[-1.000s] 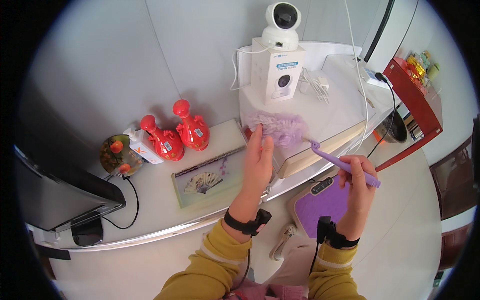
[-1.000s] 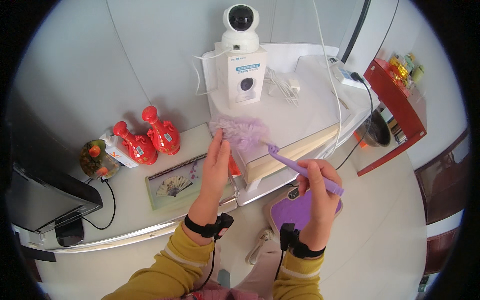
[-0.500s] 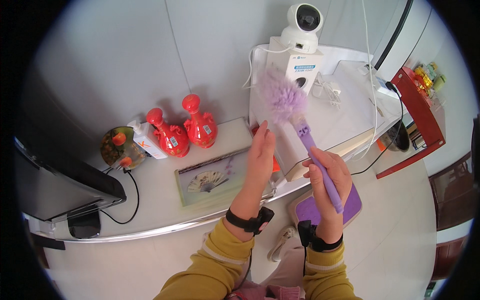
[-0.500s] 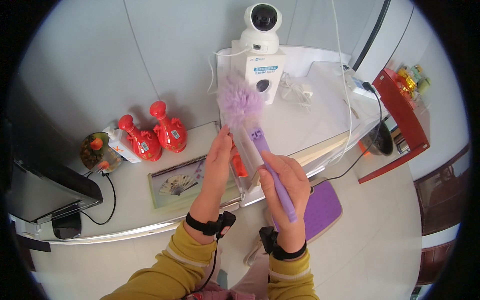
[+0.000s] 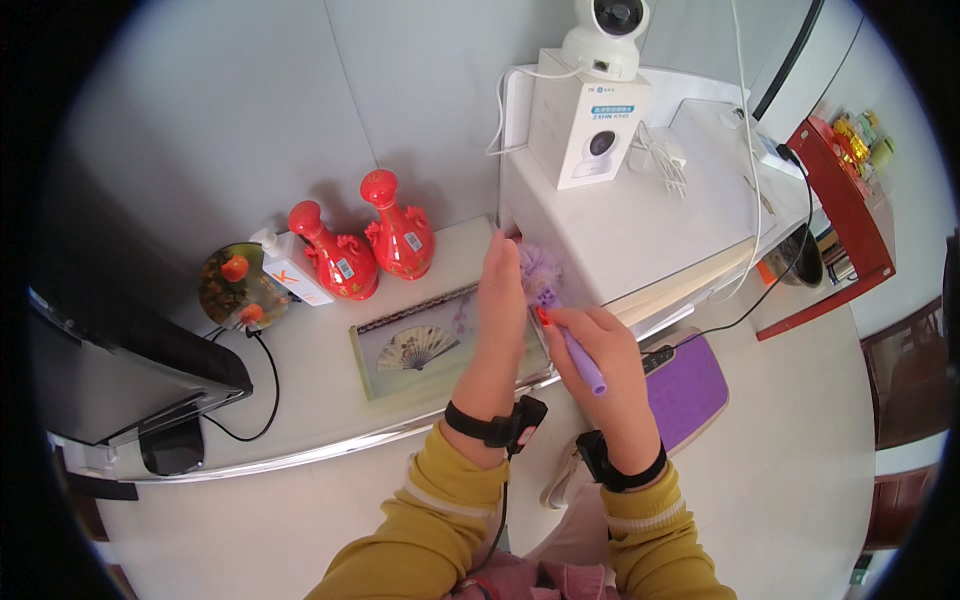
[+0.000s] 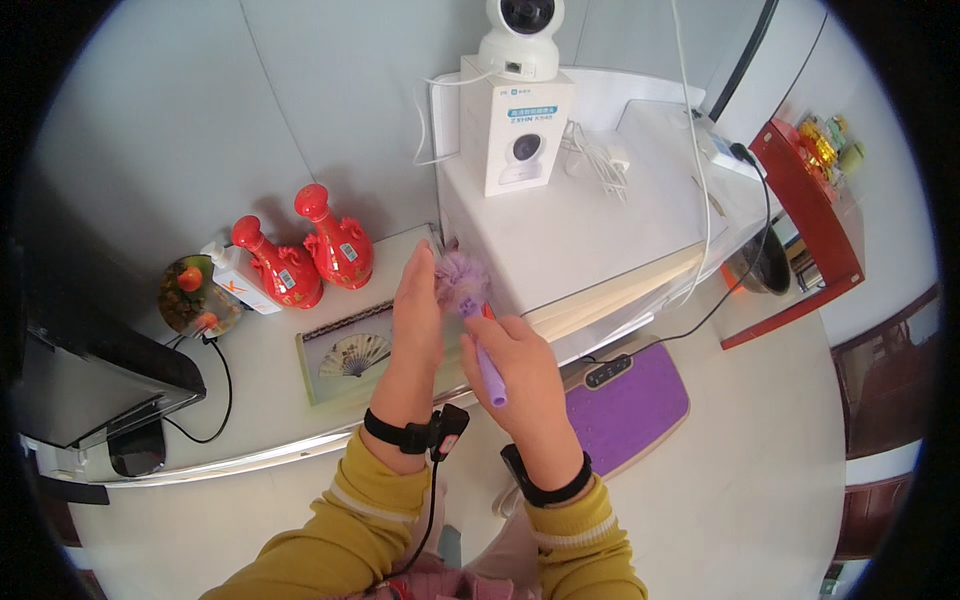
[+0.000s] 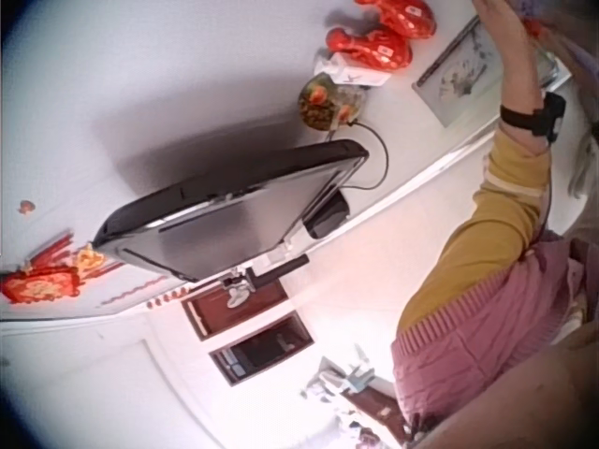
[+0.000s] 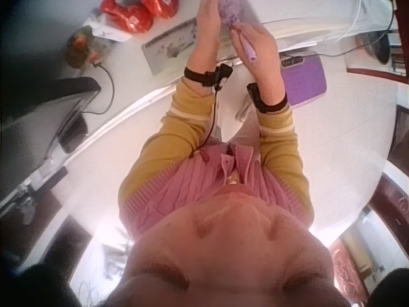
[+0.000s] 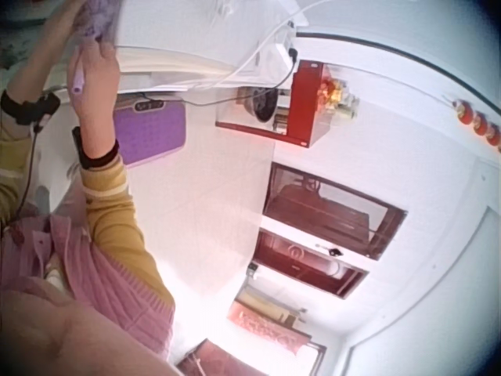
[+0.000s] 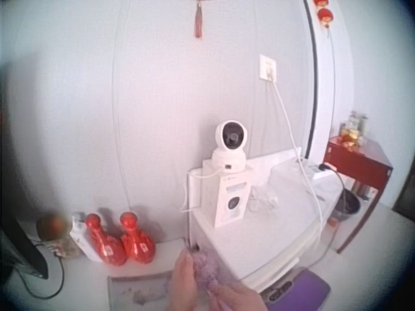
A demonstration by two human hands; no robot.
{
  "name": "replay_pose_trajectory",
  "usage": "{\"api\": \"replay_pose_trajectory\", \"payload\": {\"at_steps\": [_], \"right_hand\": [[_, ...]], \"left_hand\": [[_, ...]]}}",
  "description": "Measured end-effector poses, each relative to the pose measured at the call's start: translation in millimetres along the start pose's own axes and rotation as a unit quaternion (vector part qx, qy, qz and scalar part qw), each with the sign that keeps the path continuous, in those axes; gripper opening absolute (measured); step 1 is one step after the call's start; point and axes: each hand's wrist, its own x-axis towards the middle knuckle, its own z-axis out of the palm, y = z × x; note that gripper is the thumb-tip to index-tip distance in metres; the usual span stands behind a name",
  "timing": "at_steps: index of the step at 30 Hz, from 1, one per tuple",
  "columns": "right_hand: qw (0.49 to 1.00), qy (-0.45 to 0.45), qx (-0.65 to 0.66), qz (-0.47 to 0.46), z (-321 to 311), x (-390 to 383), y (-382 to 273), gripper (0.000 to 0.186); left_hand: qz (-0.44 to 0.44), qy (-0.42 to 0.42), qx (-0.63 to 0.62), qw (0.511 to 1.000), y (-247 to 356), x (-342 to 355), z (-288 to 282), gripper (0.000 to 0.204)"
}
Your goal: The person sits on the floor and uses a purple duster to clean a white cabinet, a security camera, and a purple scale. They move the camera to dust it, then return it, and continue dusting the cabinet and scale surfaces.
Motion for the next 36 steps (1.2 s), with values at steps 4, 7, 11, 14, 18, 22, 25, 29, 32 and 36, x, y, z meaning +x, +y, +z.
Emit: {"api": "replay_pose_trajectory", "payload": {"at_steps": [4, 7, 11, 14, 18, 22, 25, 29, 32, 36], "right_hand": [[0.998, 0.064, 0.017, -0.011, 9.7, -2.1, 0.2, 0.019], [0.999, 0.039, 0.000, 0.007, 9.0, -0.7, 1.1, 0.020], [0.997, 0.072, 0.023, -0.009, -3.9, 0.2, -3.8, 0.021], [0.997, 0.066, 0.000, 0.048, -31.3, -0.8, -7.7, 0.016], [0.985, 0.007, 0.072, 0.154, -67.5, -2.1, -11.1, 0.009], [0.982, 0.089, 0.101, 0.129, -86.1, -11.8, -19.4, 0.008], [0.985, -0.005, 0.098, 0.143, -101.5, -12.8, -19.3, 0.008], [0.949, 0.055, 0.190, 0.246, -125.5, -21.7, -24.2, 0.010], [0.932, 0.047, 0.230, 0.275, -142.7, -25.5, -20.1, 0.012], [0.922, 0.057, 0.251, 0.289, -170.0, -36.3, -15.6, 0.011]], "left_hand": [[0.004, 0.044, 0.017, 0.999, 5.1, -3.6, 2.5, 0.052], [0.000, 0.070, -0.004, 0.998, 9.4, -3.4, 7.3, 0.050], [-0.012, 0.062, 0.005, 0.998, 15.0, -7.9, 10.0, 0.050], [-0.030, 0.063, 0.025, 0.997, 18.0, -9.5, 9.4, 0.050], [-0.021, 0.023, 0.049, 0.998, 15.3, -8.8, 5.5, 0.054], [-0.015, -0.035, 0.079, 0.996, 2.0, -2.5, -2.4, 0.063], [0.001, -0.048, 0.056, 0.997, -10.9, 4.3, -4.0, 0.046], [0.016, -0.038, 0.095, 0.995, -14.4, 1.1, 1.2, 0.047], [0.043, -0.025, 0.143, 0.988, -7.1, -11.3, 10.6, 0.047], [0.065, -0.044, 0.157, 0.984, -0.7, -24.0, 30.9, 0.038]]}}
